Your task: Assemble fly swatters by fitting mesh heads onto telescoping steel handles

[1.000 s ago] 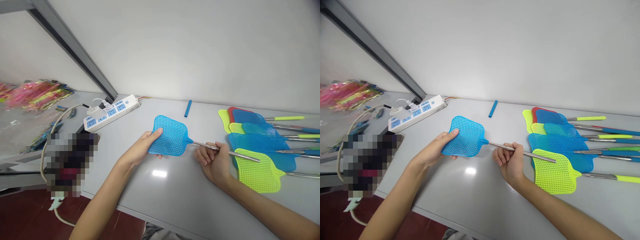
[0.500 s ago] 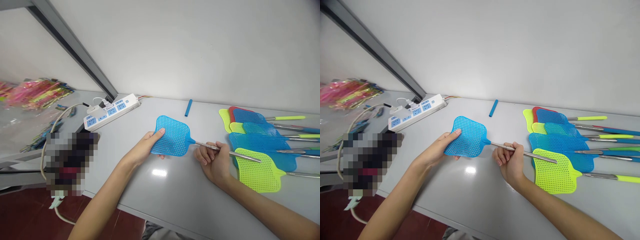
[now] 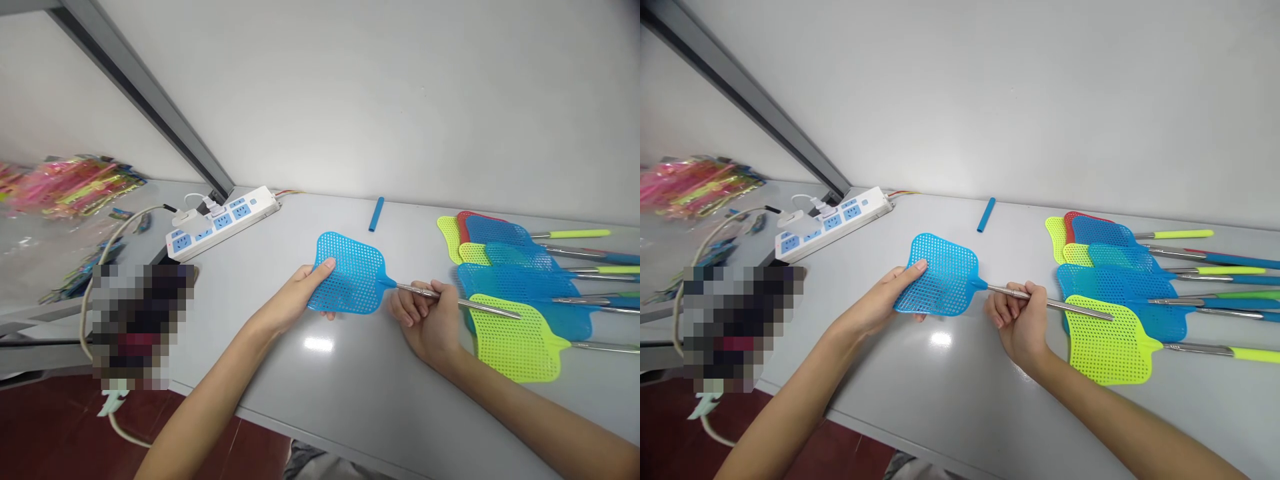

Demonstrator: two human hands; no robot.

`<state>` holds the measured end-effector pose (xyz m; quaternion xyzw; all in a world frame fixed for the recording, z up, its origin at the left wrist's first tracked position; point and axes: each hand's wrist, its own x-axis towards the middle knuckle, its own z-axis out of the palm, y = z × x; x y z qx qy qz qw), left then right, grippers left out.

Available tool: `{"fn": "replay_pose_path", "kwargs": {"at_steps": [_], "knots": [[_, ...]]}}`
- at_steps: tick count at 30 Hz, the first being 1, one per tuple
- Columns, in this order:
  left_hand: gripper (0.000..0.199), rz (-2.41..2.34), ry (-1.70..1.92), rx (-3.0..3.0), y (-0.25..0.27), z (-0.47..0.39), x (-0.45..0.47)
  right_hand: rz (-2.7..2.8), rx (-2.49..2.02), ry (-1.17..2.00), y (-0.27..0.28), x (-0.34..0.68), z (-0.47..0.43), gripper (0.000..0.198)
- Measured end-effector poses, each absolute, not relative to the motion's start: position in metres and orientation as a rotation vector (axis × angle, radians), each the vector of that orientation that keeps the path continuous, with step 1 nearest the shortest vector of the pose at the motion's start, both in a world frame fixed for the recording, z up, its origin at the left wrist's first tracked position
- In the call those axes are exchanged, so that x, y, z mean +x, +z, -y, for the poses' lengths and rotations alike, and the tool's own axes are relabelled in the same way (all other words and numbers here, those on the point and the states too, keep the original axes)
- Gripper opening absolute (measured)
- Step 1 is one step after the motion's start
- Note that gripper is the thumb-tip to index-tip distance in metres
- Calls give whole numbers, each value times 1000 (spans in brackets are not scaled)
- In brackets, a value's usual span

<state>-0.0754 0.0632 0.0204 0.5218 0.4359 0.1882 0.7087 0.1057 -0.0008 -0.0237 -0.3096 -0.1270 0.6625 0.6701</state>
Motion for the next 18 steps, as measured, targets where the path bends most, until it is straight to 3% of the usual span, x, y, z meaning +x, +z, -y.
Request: {"fn": "replay_pose_path", "kwargs": {"at_steps": [18], "knots": [[43, -1012, 453, 1131, 24, -62, -73, 254, -681, 1516, -23, 107, -2, 37]]}}
